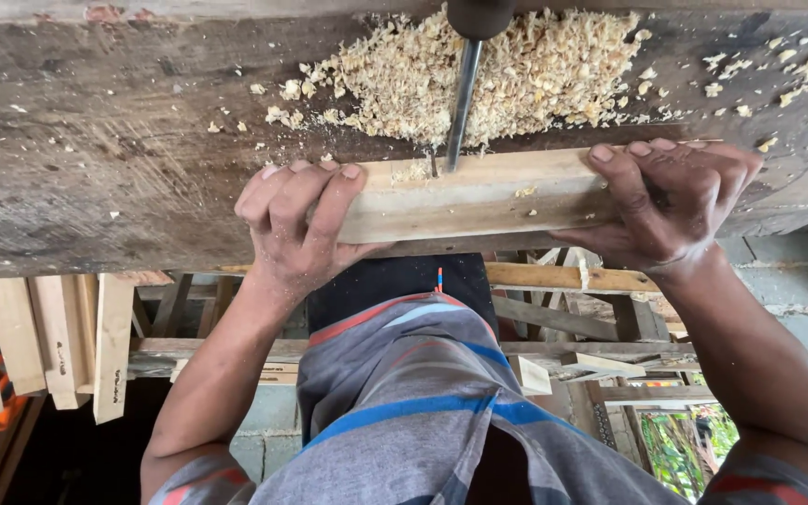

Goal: Drilling a hole into a wooden block using a fixed drill bit.

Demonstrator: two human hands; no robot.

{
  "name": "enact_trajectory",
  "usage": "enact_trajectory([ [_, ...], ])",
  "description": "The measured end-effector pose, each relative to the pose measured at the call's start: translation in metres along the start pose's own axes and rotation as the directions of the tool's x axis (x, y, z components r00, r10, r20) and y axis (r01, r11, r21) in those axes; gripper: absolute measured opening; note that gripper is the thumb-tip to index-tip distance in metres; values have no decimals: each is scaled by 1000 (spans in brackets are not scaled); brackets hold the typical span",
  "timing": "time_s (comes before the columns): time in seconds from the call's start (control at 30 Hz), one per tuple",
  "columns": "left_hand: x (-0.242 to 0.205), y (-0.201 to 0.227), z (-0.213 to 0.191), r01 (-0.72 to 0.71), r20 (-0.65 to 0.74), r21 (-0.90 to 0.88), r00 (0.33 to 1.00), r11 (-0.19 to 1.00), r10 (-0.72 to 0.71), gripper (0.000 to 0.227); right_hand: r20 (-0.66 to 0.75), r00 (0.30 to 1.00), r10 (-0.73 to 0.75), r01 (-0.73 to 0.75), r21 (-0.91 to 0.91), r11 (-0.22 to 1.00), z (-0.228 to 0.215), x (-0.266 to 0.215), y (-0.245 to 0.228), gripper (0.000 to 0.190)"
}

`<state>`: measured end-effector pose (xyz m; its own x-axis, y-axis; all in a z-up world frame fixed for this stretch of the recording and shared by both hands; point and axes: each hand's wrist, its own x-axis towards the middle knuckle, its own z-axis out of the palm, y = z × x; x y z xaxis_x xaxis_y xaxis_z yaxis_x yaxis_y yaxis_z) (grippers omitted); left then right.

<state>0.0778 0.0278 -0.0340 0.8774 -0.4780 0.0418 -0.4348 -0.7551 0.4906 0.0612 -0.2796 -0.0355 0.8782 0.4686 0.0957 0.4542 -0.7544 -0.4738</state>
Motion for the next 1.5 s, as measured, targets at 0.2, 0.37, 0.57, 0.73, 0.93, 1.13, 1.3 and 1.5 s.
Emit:
enact_trajectory([
  [0.2,-1,-3,0,-11,37,17,999,1000,11,54,-20,1000,-6,6,-18,1000,2,1,1,63],
  [0.37,3,-3,-3,-6,47,58,999,998,3,53,25,1000,10,-11,5,1000,0,5,1,60],
  [0.57,9,-7,-4,-16,42,63,999,998,13,52,-26,1000,-6,7,20,1000,4,9,1,60],
  [0.73,13,-8,-7,-20,52,83,999,996,16,53,-10,1000,-7,8,22,1000,-1,13,1,60],
  [0.93,21,-13,-9,-40,39,83,999,996,37,53,-11,1000,-9,9,22,1000,0,16,3,66],
  [1.13,30,-21,-9,-98,41,32,994,995,97,50,9,1000,16,-16,15,1000,-2,24,1,63],
  [1.3,20,-11,-7,11,-23,-44,1000,999,-12,50,50,998,38,-39,14,999,-4,19,-4,67],
  [1.5,3,1,-4,87,14,-46,996,995,-87,50,40,999,-31,31,14,999,-6,18,5,64],
])
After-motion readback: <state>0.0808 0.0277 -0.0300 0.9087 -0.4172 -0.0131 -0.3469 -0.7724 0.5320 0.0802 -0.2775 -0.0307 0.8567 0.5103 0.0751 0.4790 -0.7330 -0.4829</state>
